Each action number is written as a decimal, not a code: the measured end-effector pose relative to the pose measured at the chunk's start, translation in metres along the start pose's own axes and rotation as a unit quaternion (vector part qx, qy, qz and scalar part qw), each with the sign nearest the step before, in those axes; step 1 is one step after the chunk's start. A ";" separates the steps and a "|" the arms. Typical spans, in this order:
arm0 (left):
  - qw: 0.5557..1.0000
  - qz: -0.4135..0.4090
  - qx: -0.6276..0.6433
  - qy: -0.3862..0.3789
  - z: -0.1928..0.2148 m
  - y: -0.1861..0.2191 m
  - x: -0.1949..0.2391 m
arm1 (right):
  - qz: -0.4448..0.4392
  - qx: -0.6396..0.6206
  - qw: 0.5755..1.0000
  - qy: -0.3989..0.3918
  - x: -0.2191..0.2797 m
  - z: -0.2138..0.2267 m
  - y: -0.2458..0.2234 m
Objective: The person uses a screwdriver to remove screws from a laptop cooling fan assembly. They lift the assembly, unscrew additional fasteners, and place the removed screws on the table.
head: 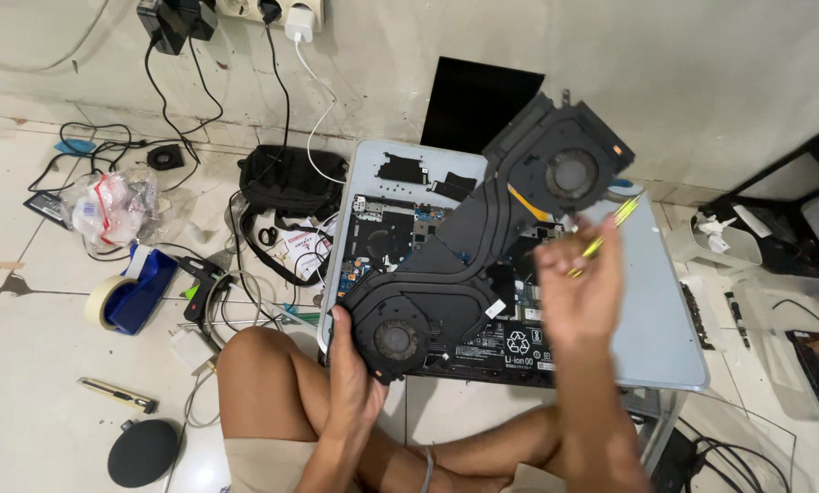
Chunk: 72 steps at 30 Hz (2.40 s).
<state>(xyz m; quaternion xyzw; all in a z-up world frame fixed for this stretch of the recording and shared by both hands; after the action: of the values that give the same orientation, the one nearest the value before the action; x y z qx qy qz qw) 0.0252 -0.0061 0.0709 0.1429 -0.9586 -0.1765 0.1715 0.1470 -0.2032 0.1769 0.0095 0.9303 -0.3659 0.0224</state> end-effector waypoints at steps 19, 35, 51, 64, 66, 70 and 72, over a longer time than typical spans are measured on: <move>0.994 0.038 0.083 -0.064 -0.008 -0.042 0.012 | -0.041 0.080 0.996 0.000 0.011 0.014 0.043; 0.934 0.043 -0.168 -0.314 -0.077 0.000 -0.040 | -0.166 0.345 0.904 -0.190 -0.022 0.004 0.016; 0.989 0.020 0.013 -0.148 -0.084 -0.016 -0.018 | -0.141 0.511 0.807 -0.260 -0.026 -0.021 -0.006; 0.982 0.011 0.089 -0.168 -0.066 -0.028 -0.011 | 0.061 0.742 0.647 -0.161 0.058 -0.088 -0.046; 0.982 0.007 0.092 -0.164 -0.067 -0.029 -0.010 | 0.178 0.719 0.650 -0.168 0.065 -0.092 -0.045; 0.979 -0.007 0.097 -0.177 -0.073 -0.026 -0.007 | 0.258 0.694 0.626 -0.244 0.077 -0.098 -0.036; 0.985 -0.030 0.116 -0.127 -0.072 -0.022 -0.006 | 0.224 0.721 0.602 -0.259 0.081 -0.095 -0.029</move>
<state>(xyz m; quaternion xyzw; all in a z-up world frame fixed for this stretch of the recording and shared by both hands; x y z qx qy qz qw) 0.0625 -0.0446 0.1243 0.1670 -0.9819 -0.0859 0.0254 0.0620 -0.1593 0.2621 0.1353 0.2883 -0.8889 0.3294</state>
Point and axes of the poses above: each hand's wrist, its own x-axis away from the middle knuckle, its own z-axis out of the back of the hand, y = z × x, the point moved 5 cm from there along -x, towards the middle knuckle, and after that the axes turned 8 degrees about -y, right-handed, at the moved point
